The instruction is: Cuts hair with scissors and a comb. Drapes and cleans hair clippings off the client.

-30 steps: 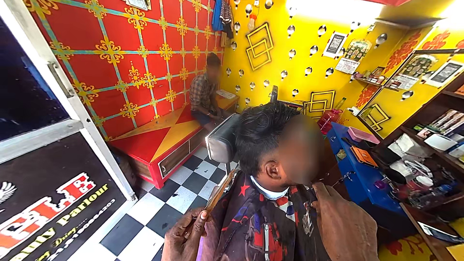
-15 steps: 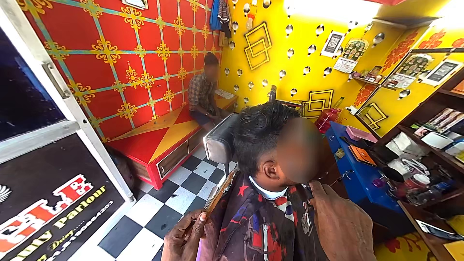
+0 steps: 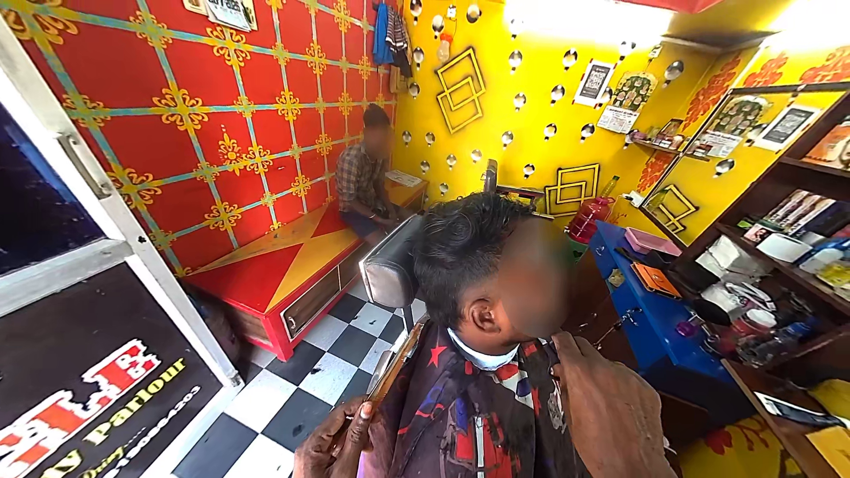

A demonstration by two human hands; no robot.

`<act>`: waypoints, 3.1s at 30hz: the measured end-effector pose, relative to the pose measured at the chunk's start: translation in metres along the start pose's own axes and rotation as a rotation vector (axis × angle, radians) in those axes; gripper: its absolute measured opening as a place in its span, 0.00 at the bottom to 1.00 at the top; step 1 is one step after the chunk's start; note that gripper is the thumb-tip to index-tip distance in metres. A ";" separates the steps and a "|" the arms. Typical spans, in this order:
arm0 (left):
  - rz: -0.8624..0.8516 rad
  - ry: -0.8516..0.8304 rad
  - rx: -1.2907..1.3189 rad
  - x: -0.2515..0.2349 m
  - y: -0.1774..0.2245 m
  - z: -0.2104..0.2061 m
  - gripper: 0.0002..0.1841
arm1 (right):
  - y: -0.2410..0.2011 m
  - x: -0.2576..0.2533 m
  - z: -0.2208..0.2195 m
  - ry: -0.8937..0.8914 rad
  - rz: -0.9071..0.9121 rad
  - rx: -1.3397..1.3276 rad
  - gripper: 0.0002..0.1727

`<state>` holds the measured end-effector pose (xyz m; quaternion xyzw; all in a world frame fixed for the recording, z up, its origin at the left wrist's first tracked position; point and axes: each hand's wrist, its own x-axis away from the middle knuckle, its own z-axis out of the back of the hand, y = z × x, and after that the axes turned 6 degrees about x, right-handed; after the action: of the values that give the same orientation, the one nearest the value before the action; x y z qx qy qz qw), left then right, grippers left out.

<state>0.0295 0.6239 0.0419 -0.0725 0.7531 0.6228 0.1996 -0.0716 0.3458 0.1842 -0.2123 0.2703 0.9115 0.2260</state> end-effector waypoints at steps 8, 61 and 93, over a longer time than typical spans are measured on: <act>0.012 -0.011 -0.005 0.001 0.002 0.001 0.08 | 0.003 -0.001 0.003 -0.001 -0.029 -0.034 0.16; 0.009 -0.034 -0.044 0.003 -0.005 -0.001 0.09 | 0.000 -0.005 0.007 0.085 -0.012 0.002 0.20; -0.501 -0.130 -0.359 -0.059 0.033 -0.064 0.15 | 0.008 0.035 -0.021 0.106 -0.241 -0.507 0.22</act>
<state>0.0577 0.5605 0.1038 -0.2499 0.5752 0.6806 0.3788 -0.0980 0.3379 0.1533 -0.3400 0.0179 0.9041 0.2581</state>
